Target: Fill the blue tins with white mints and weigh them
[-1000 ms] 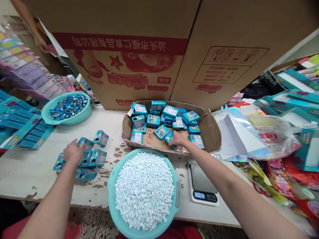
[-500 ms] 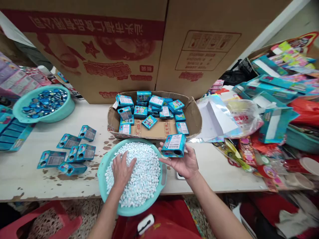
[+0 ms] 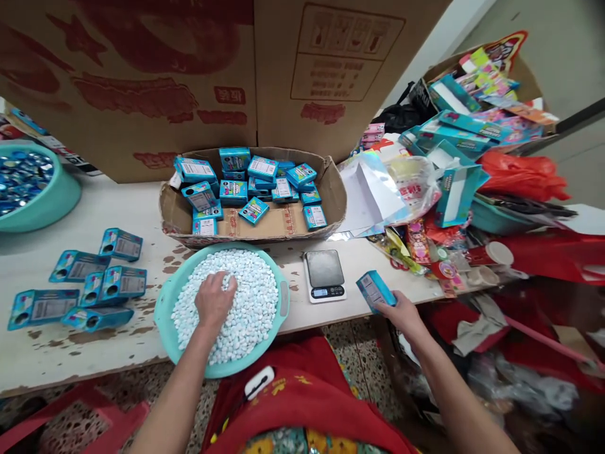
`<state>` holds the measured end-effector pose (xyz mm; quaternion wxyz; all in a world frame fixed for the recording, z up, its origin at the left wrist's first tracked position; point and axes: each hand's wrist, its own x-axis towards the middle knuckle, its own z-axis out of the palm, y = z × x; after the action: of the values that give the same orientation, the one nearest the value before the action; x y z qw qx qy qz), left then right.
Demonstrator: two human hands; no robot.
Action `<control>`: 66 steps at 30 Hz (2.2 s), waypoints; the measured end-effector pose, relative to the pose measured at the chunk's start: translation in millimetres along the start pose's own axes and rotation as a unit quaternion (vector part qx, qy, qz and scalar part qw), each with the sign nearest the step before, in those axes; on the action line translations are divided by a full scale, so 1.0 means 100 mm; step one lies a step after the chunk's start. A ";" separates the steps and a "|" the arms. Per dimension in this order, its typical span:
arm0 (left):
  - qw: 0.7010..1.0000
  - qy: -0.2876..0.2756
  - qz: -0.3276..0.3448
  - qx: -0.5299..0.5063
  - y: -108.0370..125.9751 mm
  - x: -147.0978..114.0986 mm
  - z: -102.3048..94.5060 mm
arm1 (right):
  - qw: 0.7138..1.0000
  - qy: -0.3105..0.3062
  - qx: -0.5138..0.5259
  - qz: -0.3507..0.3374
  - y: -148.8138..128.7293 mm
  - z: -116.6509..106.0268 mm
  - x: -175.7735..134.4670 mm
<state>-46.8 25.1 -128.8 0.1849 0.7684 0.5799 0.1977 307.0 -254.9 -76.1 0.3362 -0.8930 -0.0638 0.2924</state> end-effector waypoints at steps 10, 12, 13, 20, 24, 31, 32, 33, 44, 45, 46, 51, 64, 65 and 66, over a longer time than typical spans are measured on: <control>0.774 -0.045 -0.345 -0.528 0.21 0.05 -0.38 | 0.963 0.012 0.172 -0.209 -0.74 0.46 -0.44; 0.733 -0.078 -0.360 -0.572 0.25 0.06 -0.47 | 0.955 -0.077 0.148 -0.244 -0.99 0.72 -0.65; 0.714 -0.092 -0.366 -0.590 0.29 0.06 -0.53 | 0.947 -0.119 0.135 -0.265 -1.10 0.85 -0.75; 0.591 -0.073 -0.294 -0.748 0.84 0.02 -1.01 | 0.864 -0.216 -0.004 -0.455 -1.57 1.62 -1.31; 0.635 0.027 -0.242 -0.733 1.02 -0.02 -1.04 | 0.846 -0.196 -0.084 -0.489 -1.64 1.84 -1.45; 0.663 0.074 -0.261 -0.698 0.99 -0.01 -0.93 | 0.795 -0.213 -0.097 -0.559 -1.65 1.87 -1.45; 0.668 0.071 -0.258 -0.694 0.99 0.00 -0.93 | 0.794 -0.224 -0.090 -0.557 -1.65 1.86 -1.44; 0.674 0.068 -0.253 -0.691 1.00 0.01 -0.92 | 0.801 -0.228 -0.081 -0.547 -1.65 1.86 -1.43; 0.723 0.076 -0.224 -0.649 1.07 0.10 -0.93 | 0.851 -0.215 -0.027 -0.479 -1.79 1.88 -1.44; 0.726 0.076 -0.223 -0.646 1.07 0.09 -0.93 | 0.849 -0.220 -0.026 -0.479 -1.81 1.87 -1.44; 0.726 0.077 -0.224 -0.645 1.08 0.09 -0.94 | 0.850 -0.222 -0.024 -0.477 -1.82 1.86 -1.43; 0.732 0.062 -0.213 -0.644 1.12 0.09 -0.95 | 0.861 -0.216 -0.012 -0.460 -1.82 1.84 -1.41; 0.757 0.052 -0.182 -0.625 1.17 0.09 -0.94 | 0.864 -0.211 0.023 -0.456 -1.80 1.80 -1.37; 0.757 0.049 -0.178 -0.627 1.18 0.09 -0.94 | 0.867 -0.211 0.028 -0.451 -1.79 1.82 -1.37; 0.756 0.047 -0.175 -0.628 1.18 0.08 -0.94 | 0.869 -0.211 0.033 -0.446 -1.79 1.83 -1.37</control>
<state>3.4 6.8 12.8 0.6299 0.3541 0.4578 0.5180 105.6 -57.2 -6.5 0.4387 -0.6753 -0.5146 0.2946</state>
